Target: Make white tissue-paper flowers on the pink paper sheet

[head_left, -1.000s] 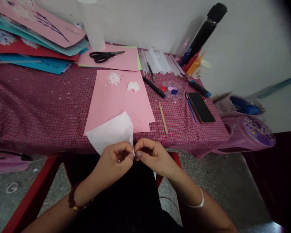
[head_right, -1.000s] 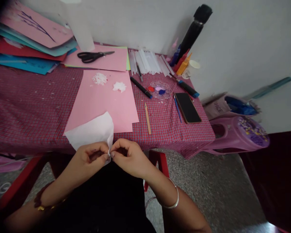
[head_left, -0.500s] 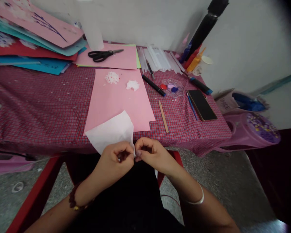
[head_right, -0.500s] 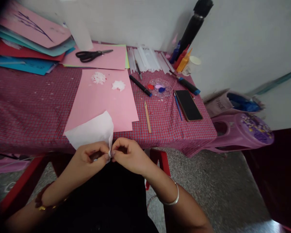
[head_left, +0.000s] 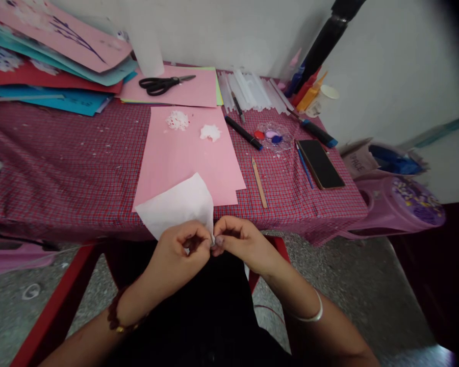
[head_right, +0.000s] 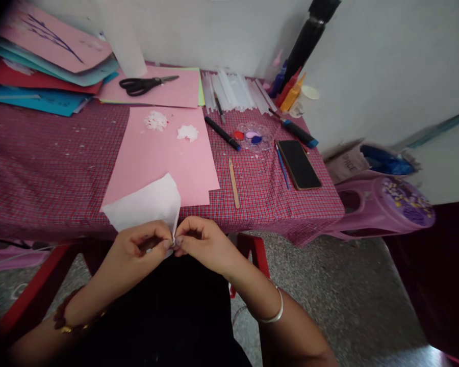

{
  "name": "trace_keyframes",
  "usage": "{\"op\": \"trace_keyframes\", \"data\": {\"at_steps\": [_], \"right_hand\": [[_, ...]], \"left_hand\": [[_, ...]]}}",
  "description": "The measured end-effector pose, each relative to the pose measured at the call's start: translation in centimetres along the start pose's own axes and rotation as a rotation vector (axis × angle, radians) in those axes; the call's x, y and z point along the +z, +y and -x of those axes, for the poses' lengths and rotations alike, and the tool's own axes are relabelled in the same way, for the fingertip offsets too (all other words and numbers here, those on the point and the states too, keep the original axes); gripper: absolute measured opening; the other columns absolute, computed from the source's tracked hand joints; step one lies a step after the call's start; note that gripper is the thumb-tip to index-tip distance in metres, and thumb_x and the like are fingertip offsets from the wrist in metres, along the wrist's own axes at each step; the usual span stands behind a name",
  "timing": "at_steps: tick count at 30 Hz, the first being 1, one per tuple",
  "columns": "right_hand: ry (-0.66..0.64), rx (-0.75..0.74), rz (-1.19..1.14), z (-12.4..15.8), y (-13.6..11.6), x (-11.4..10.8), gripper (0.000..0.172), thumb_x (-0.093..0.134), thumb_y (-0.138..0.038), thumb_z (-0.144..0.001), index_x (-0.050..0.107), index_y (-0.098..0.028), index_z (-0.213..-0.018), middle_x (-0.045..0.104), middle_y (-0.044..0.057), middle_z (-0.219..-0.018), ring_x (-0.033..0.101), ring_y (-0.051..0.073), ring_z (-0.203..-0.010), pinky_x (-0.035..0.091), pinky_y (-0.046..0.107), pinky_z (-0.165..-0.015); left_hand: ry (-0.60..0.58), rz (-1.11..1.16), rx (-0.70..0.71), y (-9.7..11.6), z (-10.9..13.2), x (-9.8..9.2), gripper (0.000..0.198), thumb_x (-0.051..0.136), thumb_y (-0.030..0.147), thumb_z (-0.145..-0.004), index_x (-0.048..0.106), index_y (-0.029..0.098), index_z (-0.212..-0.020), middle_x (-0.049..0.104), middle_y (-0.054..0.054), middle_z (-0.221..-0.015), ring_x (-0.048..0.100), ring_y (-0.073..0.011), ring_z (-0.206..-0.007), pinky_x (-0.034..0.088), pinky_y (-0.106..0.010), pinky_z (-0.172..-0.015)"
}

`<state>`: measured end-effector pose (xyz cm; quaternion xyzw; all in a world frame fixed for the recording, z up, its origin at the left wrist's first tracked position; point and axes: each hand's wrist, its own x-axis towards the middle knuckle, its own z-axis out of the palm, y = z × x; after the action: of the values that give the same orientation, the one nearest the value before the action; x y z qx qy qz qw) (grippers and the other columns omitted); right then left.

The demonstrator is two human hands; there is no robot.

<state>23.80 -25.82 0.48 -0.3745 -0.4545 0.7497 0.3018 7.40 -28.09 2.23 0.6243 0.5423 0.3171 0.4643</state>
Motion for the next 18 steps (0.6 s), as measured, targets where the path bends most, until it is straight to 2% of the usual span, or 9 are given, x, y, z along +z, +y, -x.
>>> {"op": "trace_keyframes", "data": {"at_steps": [6, 13, 16, 18], "right_hand": [[-0.007, -0.019, -0.050, 0.20, -0.19, -0.03, 0.014, 0.069, -0.026, -0.075, 0.057, -0.017, -0.074, 0.059, -0.003, -0.066, 0.056, 0.009, -0.061, 0.047, 0.025, -0.062], [0.043, -0.097, 0.139, 0.58, -0.63, 0.44, 0.005, 0.061, -0.015, -0.078, 0.057, -0.016, -0.075, 0.056, -0.003, -0.067, 0.053, 0.009, -0.064, 0.043, 0.025, -0.062], [0.015, -0.038, 0.073, 0.47, -0.56, 0.45, 0.005, 0.061, -0.017, -0.078, 0.056, -0.017, -0.075, 0.056, -0.003, -0.067, 0.054, 0.009, -0.063, 0.044, 0.025, -0.063], [-0.010, 0.021, -0.012, 0.33, -0.33, 0.31, 0.007, 0.062, -0.020, -0.078, 0.057, -0.017, -0.076, 0.058, -0.003, -0.066, 0.056, 0.009, -0.062, 0.046, 0.026, -0.064]], "left_hand": [[0.075, -0.154, 0.167, 0.44, 0.85, -0.10, 0.012, 0.052, 0.011, -0.077, 0.060, 0.016, -0.069, 0.060, 0.002, -0.062, 0.054, -0.0087, -0.056, 0.041, -0.020, -0.054], [0.211, -0.353, 0.379, 0.03, 0.80, 0.50, 0.016, 0.052, 0.007, -0.076, 0.055, 0.015, -0.063, 0.052, 0.001, -0.059, 0.047, -0.0098, -0.056, 0.037, -0.023, -0.054], [0.198, -0.319, 0.342, 0.07, 0.50, 0.58, 0.015, 0.051, 0.007, -0.073, 0.054, 0.015, -0.060, 0.053, 0.002, -0.057, 0.047, -0.0091, -0.053, 0.036, -0.023, -0.051], [0.150, -0.221, 0.223, 0.13, 0.27, 0.46, 0.014, 0.051, 0.009, -0.072, 0.054, 0.015, -0.060, 0.054, 0.002, -0.056, 0.047, -0.0086, -0.050, 0.037, -0.021, -0.049]]}}
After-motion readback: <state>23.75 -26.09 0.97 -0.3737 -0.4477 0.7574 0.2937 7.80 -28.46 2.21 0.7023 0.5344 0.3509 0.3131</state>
